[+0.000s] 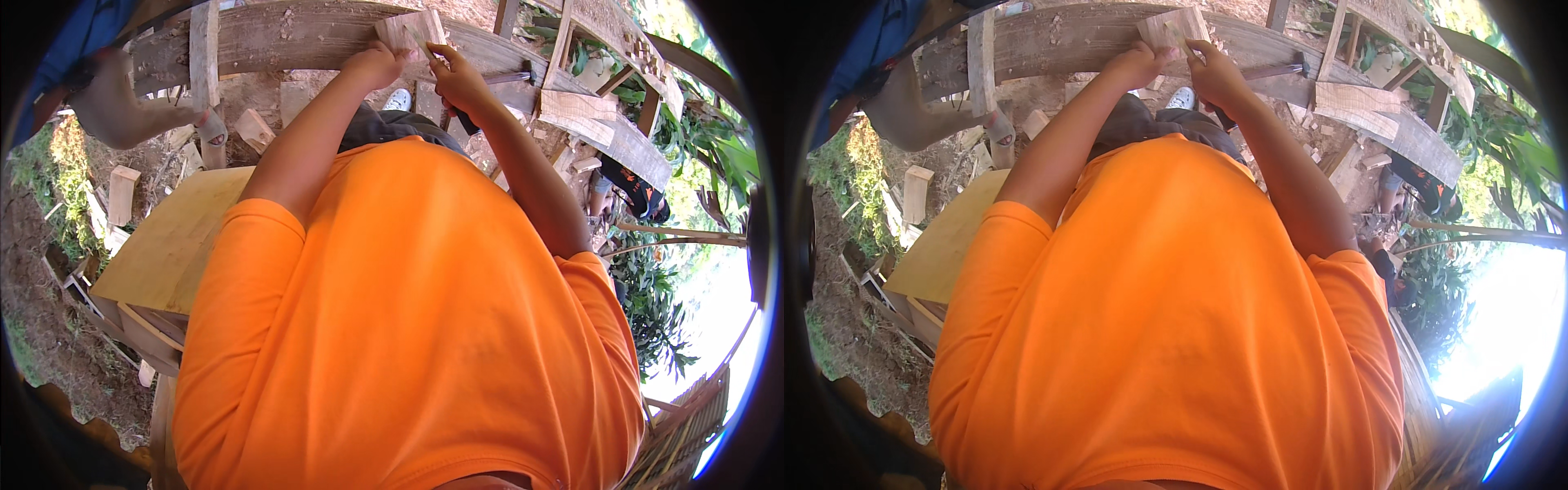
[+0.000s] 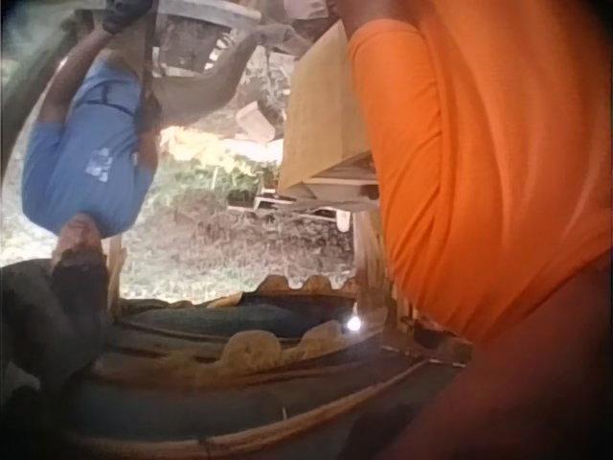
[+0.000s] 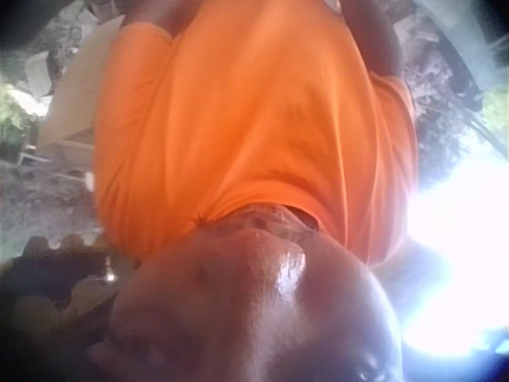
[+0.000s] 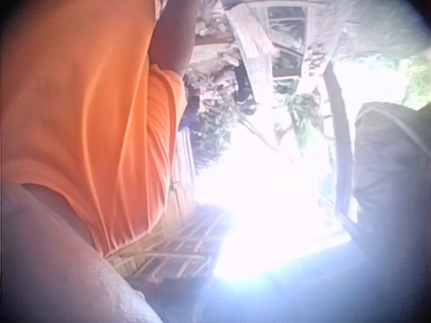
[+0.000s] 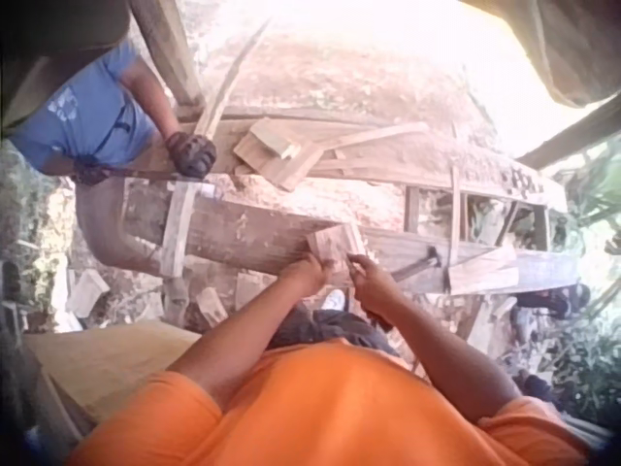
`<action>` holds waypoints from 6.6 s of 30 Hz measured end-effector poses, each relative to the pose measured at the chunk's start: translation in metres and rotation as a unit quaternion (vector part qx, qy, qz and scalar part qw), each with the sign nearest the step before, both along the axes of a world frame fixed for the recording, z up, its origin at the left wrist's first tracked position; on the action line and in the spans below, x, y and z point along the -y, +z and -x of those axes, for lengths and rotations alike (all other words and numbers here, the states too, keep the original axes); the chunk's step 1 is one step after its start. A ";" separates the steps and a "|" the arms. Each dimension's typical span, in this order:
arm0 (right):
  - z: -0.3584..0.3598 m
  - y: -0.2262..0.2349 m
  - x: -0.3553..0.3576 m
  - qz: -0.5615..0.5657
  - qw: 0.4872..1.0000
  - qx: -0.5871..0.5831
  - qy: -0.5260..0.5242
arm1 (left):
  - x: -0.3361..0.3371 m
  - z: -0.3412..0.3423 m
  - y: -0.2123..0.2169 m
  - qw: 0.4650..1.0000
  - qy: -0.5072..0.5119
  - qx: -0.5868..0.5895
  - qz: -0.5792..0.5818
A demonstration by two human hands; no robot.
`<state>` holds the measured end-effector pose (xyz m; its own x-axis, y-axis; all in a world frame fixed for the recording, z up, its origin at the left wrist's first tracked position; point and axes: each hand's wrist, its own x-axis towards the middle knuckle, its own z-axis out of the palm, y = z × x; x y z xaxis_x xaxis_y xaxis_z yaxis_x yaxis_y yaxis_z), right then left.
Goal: The person carves a wooden block held on a larger beam using a small knife, then checks the shape by picking it up and looking at it.
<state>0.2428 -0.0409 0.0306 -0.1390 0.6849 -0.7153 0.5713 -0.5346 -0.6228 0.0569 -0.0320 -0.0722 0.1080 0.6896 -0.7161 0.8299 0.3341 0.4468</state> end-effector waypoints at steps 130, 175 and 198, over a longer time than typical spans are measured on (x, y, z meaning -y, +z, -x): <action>0.015 -0.002 -0.054 -0.305 0.758 -0.437 -0.375 | -0.024 -0.013 0.008 0.905 0.273 0.046 -0.324; 0.026 -0.006 -0.064 -0.236 0.698 -0.519 -0.434 | -0.022 -0.012 -0.001 0.889 0.267 0.068 -0.365; 0.035 -0.051 -0.066 -0.226 0.688 -0.539 -0.430 | -0.024 -0.013 0.007 0.902 0.250 0.057 -0.348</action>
<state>0.2078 0.0248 -0.0200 0.1734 0.9642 -0.2007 -0.7600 0.0014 -0.6500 0.0694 -0.0084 -0.0653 -0.2960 0.9503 -0.0960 0.5881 0.2605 0.7657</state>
